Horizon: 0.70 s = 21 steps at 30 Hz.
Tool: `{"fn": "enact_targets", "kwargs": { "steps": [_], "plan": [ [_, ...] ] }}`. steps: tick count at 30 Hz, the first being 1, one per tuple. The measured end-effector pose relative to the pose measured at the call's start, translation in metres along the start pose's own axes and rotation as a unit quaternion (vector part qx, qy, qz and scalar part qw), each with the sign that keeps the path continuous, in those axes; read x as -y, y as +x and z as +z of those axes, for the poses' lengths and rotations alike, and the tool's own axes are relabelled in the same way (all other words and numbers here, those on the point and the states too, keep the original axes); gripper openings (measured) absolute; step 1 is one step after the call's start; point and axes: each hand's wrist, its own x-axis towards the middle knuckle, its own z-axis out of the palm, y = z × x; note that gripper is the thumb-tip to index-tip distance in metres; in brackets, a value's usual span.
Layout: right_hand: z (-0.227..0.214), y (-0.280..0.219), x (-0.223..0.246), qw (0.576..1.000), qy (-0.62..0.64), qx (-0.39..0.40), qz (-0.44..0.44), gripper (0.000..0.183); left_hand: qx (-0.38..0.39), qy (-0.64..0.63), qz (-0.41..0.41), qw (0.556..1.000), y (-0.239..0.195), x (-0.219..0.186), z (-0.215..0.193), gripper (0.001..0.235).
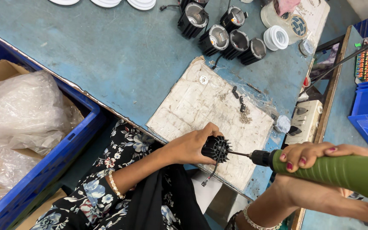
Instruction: The person assembles LED light fixtures by inserting small white circular components into black cylindrical housings and securing them with a green power drill. They handle multiple units sequentially, placing finished items aside on the workbench.
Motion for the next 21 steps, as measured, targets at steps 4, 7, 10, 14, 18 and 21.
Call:
{"fn": "enact_targets", "kwargs": {
  "steps": [4, 7, 10, 14, 18, 21],
  "plan": [
    [0.0, 0.001, 0.0, 1.0, -0.016, 0.002, -0.014, 0.107, 0.007, -0.002, -0.01, 1.0, 0.0, 0.0, 0.0, 0.079],
    [-0.001, 0.001, -0.002, 0.999, -0.037, 0.002, -0.029, 0.107, 0.005, -0.003, -0.002, 1.0, 0.0, 0.002, 0.0, 0.08],
    [-0.004, 0.001, -0.006, 0.999, -0.005, 0.0, -0.031, 0.103, 0.004, 0.002, 0.007, 1.0, 0.001, 0.003, 0.001, 0.081],
    [-0.011, 0.002, -0.011, 0.961, 0.27, 0.051, 0.0, 0.104, 0.007, -0.003, 0.006, 1.0, 0.0, 0.003, 0.0, 0.079],
    [-0.014, 0.001, -0.013, 1.0, 0.015, 0.012, -0.023, 0.102, 0.008, 0.0, 0.011, 1.0, 0.0, 0.003, -0.001, 0.08],
    [-0.011, 0.002, -0.013, 1.0, 0.007, 0.007, -0.028, 0.103, 0.004, 0.001, 0.004, 1.0, 0.001, 0.003, 0.001, 0.082]
  ]
}}
